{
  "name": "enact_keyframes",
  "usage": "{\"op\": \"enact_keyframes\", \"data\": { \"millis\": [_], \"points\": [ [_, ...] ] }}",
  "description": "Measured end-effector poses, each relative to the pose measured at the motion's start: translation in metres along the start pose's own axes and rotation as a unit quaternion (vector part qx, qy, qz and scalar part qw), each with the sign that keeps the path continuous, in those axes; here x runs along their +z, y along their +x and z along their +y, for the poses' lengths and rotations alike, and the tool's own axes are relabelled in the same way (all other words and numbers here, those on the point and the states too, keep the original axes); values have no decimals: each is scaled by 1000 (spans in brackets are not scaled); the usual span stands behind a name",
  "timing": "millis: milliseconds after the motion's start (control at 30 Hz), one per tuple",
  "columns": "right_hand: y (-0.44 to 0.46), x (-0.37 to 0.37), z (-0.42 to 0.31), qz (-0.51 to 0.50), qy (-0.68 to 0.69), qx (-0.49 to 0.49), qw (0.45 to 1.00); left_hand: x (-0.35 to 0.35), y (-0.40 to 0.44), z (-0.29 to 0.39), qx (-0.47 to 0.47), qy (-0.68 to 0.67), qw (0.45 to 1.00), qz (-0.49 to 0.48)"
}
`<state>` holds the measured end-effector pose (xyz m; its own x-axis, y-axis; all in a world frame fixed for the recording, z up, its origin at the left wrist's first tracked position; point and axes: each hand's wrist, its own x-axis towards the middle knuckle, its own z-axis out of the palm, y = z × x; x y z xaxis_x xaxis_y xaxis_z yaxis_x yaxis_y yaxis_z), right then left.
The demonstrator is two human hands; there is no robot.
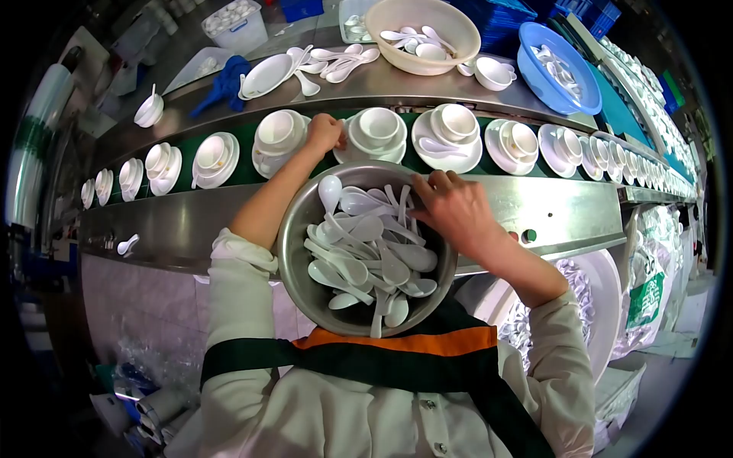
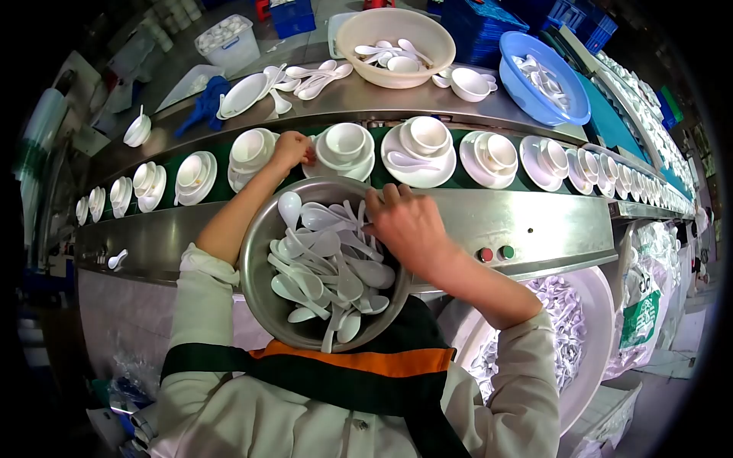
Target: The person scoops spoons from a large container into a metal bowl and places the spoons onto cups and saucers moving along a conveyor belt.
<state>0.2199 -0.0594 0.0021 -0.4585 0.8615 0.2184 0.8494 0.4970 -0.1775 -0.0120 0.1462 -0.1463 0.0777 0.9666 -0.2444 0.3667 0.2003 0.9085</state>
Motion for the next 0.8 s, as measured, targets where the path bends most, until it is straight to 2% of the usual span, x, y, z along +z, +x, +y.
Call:
{"op": "enact_keyframes", "data": {
  "millis": [33, 67, 100, 167, 200, 233, 300, 367, 433, 467, 500, 567, 600, 633, 700, 733, 800],
  "points": [
    [-1, 0, -6, -7, -87, 2, 996, -6, 1, -7, 52, 108, 991, 52],
    [1, -1, -5, -4, -87, -12, 996, -10, 4, -14, 104, 215, 966, 103],
    [1, -4, -8, -4, -85, -14, 996, -15, -7, -6, 103, 216, 965, 105],
    [-5, -10, -18, 48, -67, -90, 992, -27, -53, 36, 235, 265, 913, 200],
    [-11, -2, -22, -8, -66, -68, 996, -29, -73, 54, 256, 203, 933, 152],
    [-13, 9, -22, -9, -66, -61, 996, -28, -95, 73, 275, 140, 946, 99],
    [-17, 27, -19, -188, -169, -70, 965, -21, -141, 101, 239, 168, 953, -79],
    [-17, 24, -13, -189, -140, -61, 970, -8, -172, 105, 300, 302, 889, -170],
    [-15, 9, -5, -190, -109, -59, 974, 4, -183, 86, 392, 362, 820, -208],
    [-16, -16, 1, -159, -12, -53, 986, 8, -185, 84, 369, 409, 796, -251],
    [-16, -33, 10, -127, 85, -47, 987, 10, -185, 77, 369, 409, 796, -250],
    [-21, -45, 33, -17, 155, 50, 987, 15, -182, 61, 336, 411, 805, -265],
    [-23, -40, 50, -7, 203, 127, 971, 12, -180, 70, 269, 378, 827, -317],
    [-25, -29, 70, 4, 251, 203, 946, 8, -180, 71, 248, 399, 829, -304],
    [-28, -6, 104, -37, 234, 290, 927, -2, -181, 82, 233, 338, 850, -332],
    [-31, 15, 121, -48, 242, 310, 918, -6, -182, 90, 233, 338, 849, -332],
    [-30, 47, 134, -4, 196, 306, 932, -12, -183, 103, 187, 264, 888, -326]
  ]
}}
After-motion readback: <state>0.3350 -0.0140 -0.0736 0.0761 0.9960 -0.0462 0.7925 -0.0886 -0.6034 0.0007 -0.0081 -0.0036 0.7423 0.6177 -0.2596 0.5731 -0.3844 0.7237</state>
